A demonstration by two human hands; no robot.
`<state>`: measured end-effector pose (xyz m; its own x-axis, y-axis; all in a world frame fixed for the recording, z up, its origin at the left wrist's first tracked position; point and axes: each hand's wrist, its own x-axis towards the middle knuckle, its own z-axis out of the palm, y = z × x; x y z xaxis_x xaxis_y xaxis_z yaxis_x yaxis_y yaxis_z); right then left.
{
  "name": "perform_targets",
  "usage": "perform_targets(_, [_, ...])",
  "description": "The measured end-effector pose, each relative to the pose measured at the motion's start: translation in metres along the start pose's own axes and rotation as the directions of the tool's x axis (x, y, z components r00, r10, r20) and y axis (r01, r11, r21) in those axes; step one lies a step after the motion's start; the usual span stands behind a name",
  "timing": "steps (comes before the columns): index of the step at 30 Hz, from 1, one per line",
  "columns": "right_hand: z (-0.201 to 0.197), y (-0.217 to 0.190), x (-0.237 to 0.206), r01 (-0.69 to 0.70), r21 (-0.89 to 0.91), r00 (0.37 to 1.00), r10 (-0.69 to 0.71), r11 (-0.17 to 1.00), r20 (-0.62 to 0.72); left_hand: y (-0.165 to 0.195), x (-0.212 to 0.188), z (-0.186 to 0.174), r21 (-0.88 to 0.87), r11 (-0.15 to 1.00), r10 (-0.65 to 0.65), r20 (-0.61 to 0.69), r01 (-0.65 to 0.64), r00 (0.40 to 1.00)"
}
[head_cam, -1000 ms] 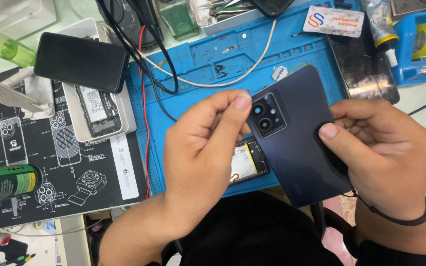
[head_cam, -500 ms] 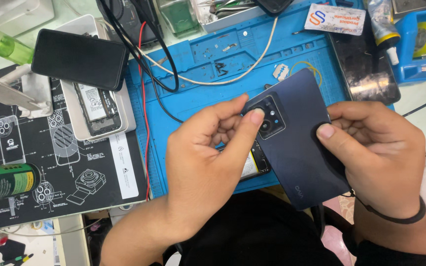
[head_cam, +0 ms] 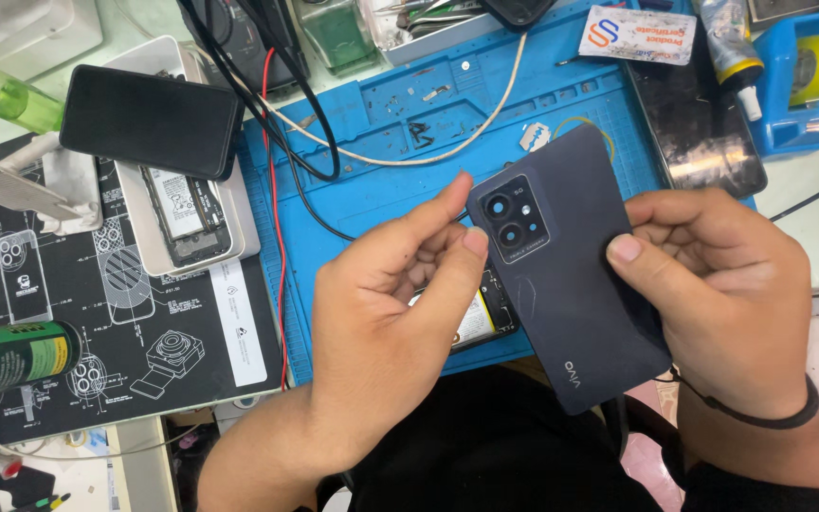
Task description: The person uses a blue electric screwdriver to unscrew screws from the edge of an opened smartphone lying on a blue repair mat, holding the phone steady with the other hand. They then power the phone on, test the camera app by pointing it around the room, and press the black back cover onto the phone body.
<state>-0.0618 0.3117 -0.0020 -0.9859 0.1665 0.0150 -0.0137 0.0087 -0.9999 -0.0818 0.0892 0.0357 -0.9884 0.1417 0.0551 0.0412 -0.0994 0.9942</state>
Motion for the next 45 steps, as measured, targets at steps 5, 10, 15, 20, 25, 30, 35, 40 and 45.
perform_targets(5, [0.001,0.0,-0.003,0.043,-0.014,0.999,-0.043,0.999,-0.016,0.003,0.002,0.003,0.09,0.994,0.064,-0.025,-0.062,0.998])
perform_targets(10, [0.005,-0.001,-0.008,0.068,-0.002,0.998,-0.068,0.998,0.003,0.004,0.009,0.01,0.169,0.985,0.06,-0.151,-0.034,0.987])
perform_targets(15, [0.007,-0.003,-0.008,0.038,-0.027,0.999,-0.038,0.999,-0.001,0.005,0.012,0.007,0.082,0.996,-0.004,-0.153,0.017,0.988])
perform_targets(20, [0.007,-0.003,-0.007,0.048,-0.01,0.999,-0.048,0.999,0.001,0.008,0.01,0.002,0.007,0.997,-0.081,-0.128,0.083,0.988])
perform_targets(25, [0.008,-0.003,-0.007,0.045,-0.022,0.999,-0.045,0.999,0.006,0.013,0.01,-0.001,0.04,0.993,-0.106,-0.134,0.112,0.985])
perform_targets(30, [0.009,-0.003,-0.006,0.017,-0.021,1.0,-0.017,1.0,-0.012,0.012,0.013,0.004,-0.111,0.989,-0.117,-0.139,0.102,0.983])
perform_targets(35, [0.012,-0.004,-0.006,0.038,-0.02,0.999,-0.038,0.999,-0.001,0.008,0.011,0.007,0.3,0.95,0.111,-0.055,-0.09,0.992])
perform_targets(40, [0.013,-0.004,-0.007,0.014,-0.041,1.0,-0.014,0.999,0.004,0.002,0.015,0.003,0.137,0.99,-0.021,-0.138,0.041,0.99])
perform_targets(45, [0.012,-0.001,-0.004,-0.003,0.004,1.0,0.003,1.0,0.021,0.002,0.02,-0.002,0.087,0.987,-0.12,-0.151,0.134,0.981])
